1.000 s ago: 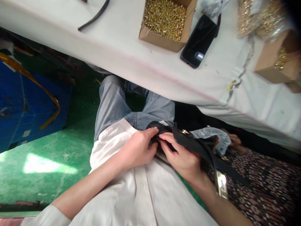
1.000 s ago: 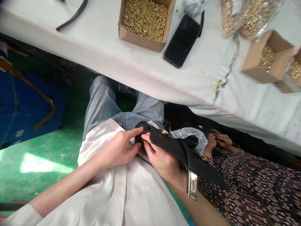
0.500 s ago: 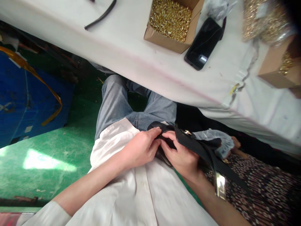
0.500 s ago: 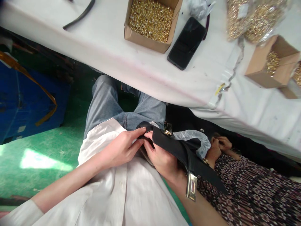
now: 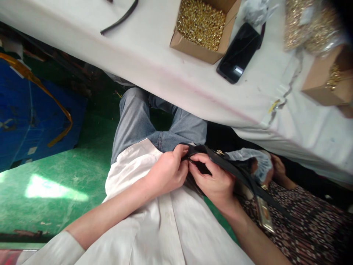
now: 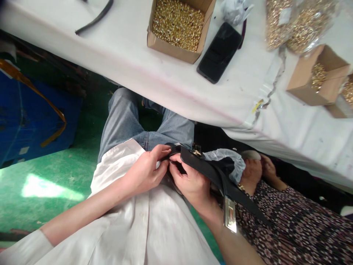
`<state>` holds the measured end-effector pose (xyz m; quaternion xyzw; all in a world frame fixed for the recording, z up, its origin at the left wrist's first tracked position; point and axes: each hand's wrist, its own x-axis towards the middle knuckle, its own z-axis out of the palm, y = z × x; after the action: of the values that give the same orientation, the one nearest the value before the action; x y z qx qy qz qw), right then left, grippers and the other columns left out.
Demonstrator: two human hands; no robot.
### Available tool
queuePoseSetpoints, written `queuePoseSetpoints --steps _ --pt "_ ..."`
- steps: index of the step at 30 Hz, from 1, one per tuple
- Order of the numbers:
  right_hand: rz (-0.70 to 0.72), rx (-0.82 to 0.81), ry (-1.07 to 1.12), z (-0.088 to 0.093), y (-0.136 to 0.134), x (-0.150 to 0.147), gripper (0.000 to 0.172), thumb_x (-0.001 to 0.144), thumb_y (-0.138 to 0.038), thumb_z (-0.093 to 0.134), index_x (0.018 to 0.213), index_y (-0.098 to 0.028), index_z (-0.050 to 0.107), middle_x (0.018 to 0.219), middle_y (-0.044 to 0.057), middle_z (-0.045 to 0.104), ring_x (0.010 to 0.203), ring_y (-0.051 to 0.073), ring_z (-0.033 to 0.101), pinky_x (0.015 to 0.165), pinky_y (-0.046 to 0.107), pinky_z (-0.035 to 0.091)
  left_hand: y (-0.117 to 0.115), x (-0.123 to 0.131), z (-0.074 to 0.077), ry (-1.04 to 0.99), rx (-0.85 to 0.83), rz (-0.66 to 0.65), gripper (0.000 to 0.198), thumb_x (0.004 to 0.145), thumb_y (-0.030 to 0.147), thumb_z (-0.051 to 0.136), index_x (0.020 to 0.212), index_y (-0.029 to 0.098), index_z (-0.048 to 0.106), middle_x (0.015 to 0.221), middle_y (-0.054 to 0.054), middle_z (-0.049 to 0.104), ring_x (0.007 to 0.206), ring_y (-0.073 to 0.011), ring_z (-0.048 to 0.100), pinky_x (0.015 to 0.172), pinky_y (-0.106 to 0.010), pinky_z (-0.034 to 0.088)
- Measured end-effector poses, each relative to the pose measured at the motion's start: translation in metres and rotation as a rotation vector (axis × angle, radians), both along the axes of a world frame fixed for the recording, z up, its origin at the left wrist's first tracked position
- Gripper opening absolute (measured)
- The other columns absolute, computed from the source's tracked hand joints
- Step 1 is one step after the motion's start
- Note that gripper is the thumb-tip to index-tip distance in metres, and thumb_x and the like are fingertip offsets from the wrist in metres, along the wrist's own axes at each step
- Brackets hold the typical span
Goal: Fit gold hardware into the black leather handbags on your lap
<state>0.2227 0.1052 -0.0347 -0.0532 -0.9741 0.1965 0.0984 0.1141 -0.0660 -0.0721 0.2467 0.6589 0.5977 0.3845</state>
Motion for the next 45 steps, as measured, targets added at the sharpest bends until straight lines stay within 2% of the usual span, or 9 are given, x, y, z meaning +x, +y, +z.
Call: queuePoseSetpoints --steps 4,8,13,18,23,28,34,41,45 --pt "0.017 0.009 -0.02 0.0 0.0 -0.002 0.033 0.097 -0.012 0.083 0.124 -0.03 0.075 0.116 -0.004 0.085 0.104 0.021 0.082 0.106 0.035 0.06 0.001 -0.003 0.0 0.055 -0.05 -0.062 0.034 0.104 0.011 0.05 0.136 0.021 0.06 0.119 -0.012 0.084 0.109 -0.0316 0.083 0.085 -0.038 0.063" --pt "0.035 0.005 -0.024 0.002 0.0 -0.006 0.035 0.099 -0.012 0.081 0.128 -0.03 0.075 0.12 -0.003 0.085 0.106 0.021 0.082 0.107 0.034 0.061 0.002 -0.012 0.004 0.166 -0.136 -0.134 0.027 0.102 0.009 0.05 0.122 0.02 0.063 0.096 -0.008 0.081 0.087 -0.0303 0.081 0.068 -0.035 0.048" --pt "0.004 -0.014 -0.085 0.004 0.004 -0.007 0.03 0.1 -0.016 0.078 0.126 -0.03 0.075 0.118 -0.003 0.085 0.104 0.023 0.082 0.103 0.038 0.062 0.005 -0.024 0.006 0.236 -0.153 -0.175 0.018 0.103 0.009 0.051 0.101 0.022 0.064 0.08 -0.004 0.072 0.072 -0.0234 0.07 0.063 -0.033 0.039" --pt "-0.02 -0.071 -0.126 0.006 0.01 -0.014 0.027 0.098 -0.016 0.076 0.122 -0.029 0.074 0.112 -0.002 0.084 0.099 0.023 0.082 0.095 0.039 0.063 0.01 -0.038 0.005 0.373 -0.174 -0.272 0.018 0.101 0.009 0.053 0.1 0.02 0.067 0.081 -0.006 0.073 0.07 -0.0239 0.068 0.061 -0.035 0.036" --pt "-0.036 -0.225 -0.174 0.009 0.015 -0.031 0.027 0.092 -0.012 0.075 0.113 -0.027 0.071 0.107 -0.002 0.082 0.096 0.021 0.081 0.092 0.035 0.065 0.016 -0.054 0.008 0.576 -0.209 -0.415 0.014 0.098 0.008 0.057 0.099 0.017 0.068 0.078 -0.008 0.07 0.066 -0.0258 0.064 0.059 -0.039 0.031" --pt "-0.072 -0.36 -0.261 0.009 0.024 -0.042 0.03 0.087 -0.01 0.076 0.111 -0.026 0.069 0.104 -0.001 0.081 0.094 0.022 0.08 0.092 0.035 0.065 0.024 -0.07 0.006 0.515 -0.121 -0.426 0.02 0.091 0.003 0.055 0.082 0.02 0.062 0.073 -0.003 0.063 0.064 -0.0193 0.055 0.06 -0.035 0.032" --pt "-0.071 -0.437 -0.31 0.006 0.031 -0.054 0.027 0.085 -0.01 0.074 0.107 -0.025 0.068 0.102 0.0 0.08 0.095 0.023 0.078 0.089 0.034 0.063 0.031 -0.085 0.0 0.381 -0.039 -0.432 0.024 0.085 0.001 0.056 0.073 0.021 0.05 0.065 0.004 0.049 0.059 -0.0135 0.039 0.059 -0.032 0.028" --pt "-0.025 -0.457 -0.304 0.005 0.027 -0.065 0.029 0.083 -0.009 0.074 0.107 -0.024 0.07 0.101 -0.001 0.08 0.094 0.021 0.077 0.089 0.033 0.062 0.026 -0.09 -0.009 0.275 -0.007 -0.355 0.022 0.081 0.002 0.059 0.075 0.02 0.049 0.068 0.006 0.052 0.064 -0.0121 0.046 0.058 -0.028 0.032" --pt "0.003 -0.558 -0.307 0.005 0.03 -0.072 0.028 0.083 -0.009 0.073 0.106 -0.023 0.073 0.104 0.001 0.081 0.095 0.023 0.078 0.09 0.035 0.064 0.023 -0.098 -0.002 0.261 -0.041 -0.36 0.019 0.08 0.005 0.061 0.074 0.02 0.051 0.068 0.006 0.053 0.067 -0.0123 0.045 0.057 -0.028 0.031"
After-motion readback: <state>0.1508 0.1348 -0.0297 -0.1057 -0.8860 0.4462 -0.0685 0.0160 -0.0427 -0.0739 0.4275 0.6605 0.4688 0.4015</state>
